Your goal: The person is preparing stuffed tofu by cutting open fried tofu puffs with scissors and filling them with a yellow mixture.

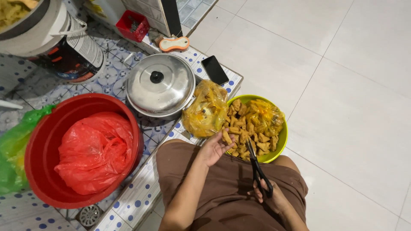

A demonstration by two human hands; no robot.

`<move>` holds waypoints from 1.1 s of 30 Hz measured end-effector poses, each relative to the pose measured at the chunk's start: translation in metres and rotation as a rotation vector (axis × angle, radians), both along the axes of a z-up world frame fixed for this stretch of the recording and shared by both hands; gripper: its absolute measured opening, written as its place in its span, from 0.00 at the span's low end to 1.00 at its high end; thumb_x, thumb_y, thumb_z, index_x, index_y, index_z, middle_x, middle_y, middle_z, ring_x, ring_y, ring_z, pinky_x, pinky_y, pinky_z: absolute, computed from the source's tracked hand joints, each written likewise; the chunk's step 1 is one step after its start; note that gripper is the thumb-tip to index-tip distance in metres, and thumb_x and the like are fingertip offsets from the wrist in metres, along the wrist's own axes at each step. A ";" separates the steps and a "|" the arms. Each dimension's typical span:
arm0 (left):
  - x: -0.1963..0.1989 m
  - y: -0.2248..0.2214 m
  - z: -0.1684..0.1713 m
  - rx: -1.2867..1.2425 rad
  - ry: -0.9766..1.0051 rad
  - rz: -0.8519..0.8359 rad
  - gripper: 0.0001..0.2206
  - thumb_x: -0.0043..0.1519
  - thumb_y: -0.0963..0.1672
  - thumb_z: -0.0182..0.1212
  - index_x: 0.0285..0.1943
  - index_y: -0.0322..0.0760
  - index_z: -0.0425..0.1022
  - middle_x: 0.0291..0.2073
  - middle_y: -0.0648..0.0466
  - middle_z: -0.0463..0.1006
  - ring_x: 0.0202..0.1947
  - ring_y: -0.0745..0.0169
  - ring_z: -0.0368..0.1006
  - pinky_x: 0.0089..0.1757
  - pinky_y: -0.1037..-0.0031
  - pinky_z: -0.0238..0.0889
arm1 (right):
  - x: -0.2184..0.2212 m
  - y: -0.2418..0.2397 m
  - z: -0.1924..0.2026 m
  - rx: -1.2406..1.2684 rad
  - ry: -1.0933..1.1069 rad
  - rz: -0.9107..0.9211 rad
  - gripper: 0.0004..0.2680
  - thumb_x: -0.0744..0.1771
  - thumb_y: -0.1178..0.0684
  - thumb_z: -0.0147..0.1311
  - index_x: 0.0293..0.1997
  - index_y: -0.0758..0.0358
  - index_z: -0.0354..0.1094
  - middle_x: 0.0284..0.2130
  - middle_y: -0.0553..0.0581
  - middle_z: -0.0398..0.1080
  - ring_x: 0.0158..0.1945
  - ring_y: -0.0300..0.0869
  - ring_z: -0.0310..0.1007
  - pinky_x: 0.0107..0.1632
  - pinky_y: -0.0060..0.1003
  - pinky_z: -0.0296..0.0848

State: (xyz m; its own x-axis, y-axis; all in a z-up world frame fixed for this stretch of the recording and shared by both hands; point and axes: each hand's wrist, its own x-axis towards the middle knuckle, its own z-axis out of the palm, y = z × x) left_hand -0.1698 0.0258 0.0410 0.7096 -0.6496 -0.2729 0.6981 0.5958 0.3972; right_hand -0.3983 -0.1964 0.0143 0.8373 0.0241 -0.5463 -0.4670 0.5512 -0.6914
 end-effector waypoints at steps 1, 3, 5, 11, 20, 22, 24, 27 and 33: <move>-0.001 0.000 -0.005 0.003 0.037 0.020 0.21 0.67 0.43 0.54 0.68 0.25 0.66 0.49 0.35 0.77 0.49 0.45 0.78 0.51 0.64 0.75 | 0.001 0.001 0.003 0.022 -0.024 0.007 0.19 0.66 0.42 0.56 0.40 0.78 0.70 0.16 0.59 0.64 0.17 0.43 0.60 0.29 0.36 0.67; -0.003 0.001 -0.013 0.003 0.076 0.045 0.22 0.64 0.40 0.60 0.68 0.26 0.66 0.47 0.35 0.78 0.46 0.46 0.79 0.51 0.63 0.76 | 0.000 0.002 0.009 0.040 -0.047 0.018 0.18 0.66 0.42 0.56 0.39 0.77 0.70 0.15 0.60 0.64 0.17 0.43 0.60 0.29 0.36 0.67; -0.002 0.004 -0.018 0.095 0.128 0.076 0.23 0.62 0.39 0.62 0.67 0.22 0.67 0.54 0.44 0.76 0.42 0.50 0.79 0.47 0.65 0.77 | 0.000 0.002 0.013 0.007 -0.049 0.030 0.18 0.66 0.43 0.57 0.40 0.77 0.69 0.17 0.61 0.65 0.19 0.42 0.61 0.23 0.34 0.62; 0.001 0.008 -0.031 0.054 0.124 0.049 0.23 0.63 0.37 0.59 0.70 0.28 0.67 0.39 0.47 0.81 0.31 0.55 0.80 0.48 0.54 0.76 | 0.002 0.008 0.021 -0.024 -0.039 0.039 0.18 0.65 0.42 0.58 0.39 0.77 0.71 0.16 0.61 0.65 0.18 0.43 0.61 0.23 0.34 0.60; 0.001 0.004 -0.031 0.133 0.074 0.068 0.25 0.60 0.35 0.59 0.69 0.21 0.64 0.45 0.37 0.78 0.41 0.51 0.79 0.46 0.69 0.77 | 0.010 0.017 0.042 -0.076 -0.122 0.094 0.18 0.65 0.43 0.59 0.37 0.77 0.72 0.14 0.58 0.65 0.15 0.42 0.62 0.50 0.49 0.76; 0.000 0.004 -0.030 0.152 0.042 0.052 0.25 0.60 0.36 0.60 0.69 0.20 0.64 0.45 0.38 0.78 0.40 0.53 0.78 0.44 0.71 0.76 | 0.010 0.017 0.039 -0.088 -0.125 0.108 0.17 0.65 0.43 0.59 0.37 0.76 0.72 0.14 0.59 0.66 0.15 0.42 0.63 0.51 0.48 0.77; 0.000 0.003 -0.028 0.172 0.010 0.035 0.25 0.61 0.37 0.61 0.69 0.20 0.64 0.45 0.40 0.77 0.40 0.55 0.78 0.42 0.72 0.76 | 0.011 0.020 0.043 -0.099 -0.127 0.123 0.17 0.65 0.44 0.59 0.37 0.76 0.72 0.14 0.59 0.66 0.14 0.41 0.63 0.51 0.47 0.77; 0.002 0.000 -0.030 0.180 0.070 0.048 0.28 0.62 0.36 0.52 0.74 0.18 0.56 0.49 0.32 0.75 0.42 0.50 0.77 0.44 0.67 0.77 | 0.014 0.026 0.056 -0.143 -0.132 0.171 0.17 0.64 0.43 0.61 0.32 0.73 0.71 0.12 0.58 0.66 0.14 0.42 0.62 0.48 0.43 0.77; 0.001 0.004 -0.025 0.154 0.119 0.074 0.27 0.62 0.40 0.60 0.72 0.22 0.62 0.46 0.40 0.76 0.37 0.53 0.77 0.43 0.65 0.76 | 0.016 0.030 0.066 -0.149 -0.117 0.198 0.17 0.63 0.44 0.63 0.32 0.74 0.71 0.13 0.59 0.66 0.15 0.43 0.63 0.50 0.45 0.78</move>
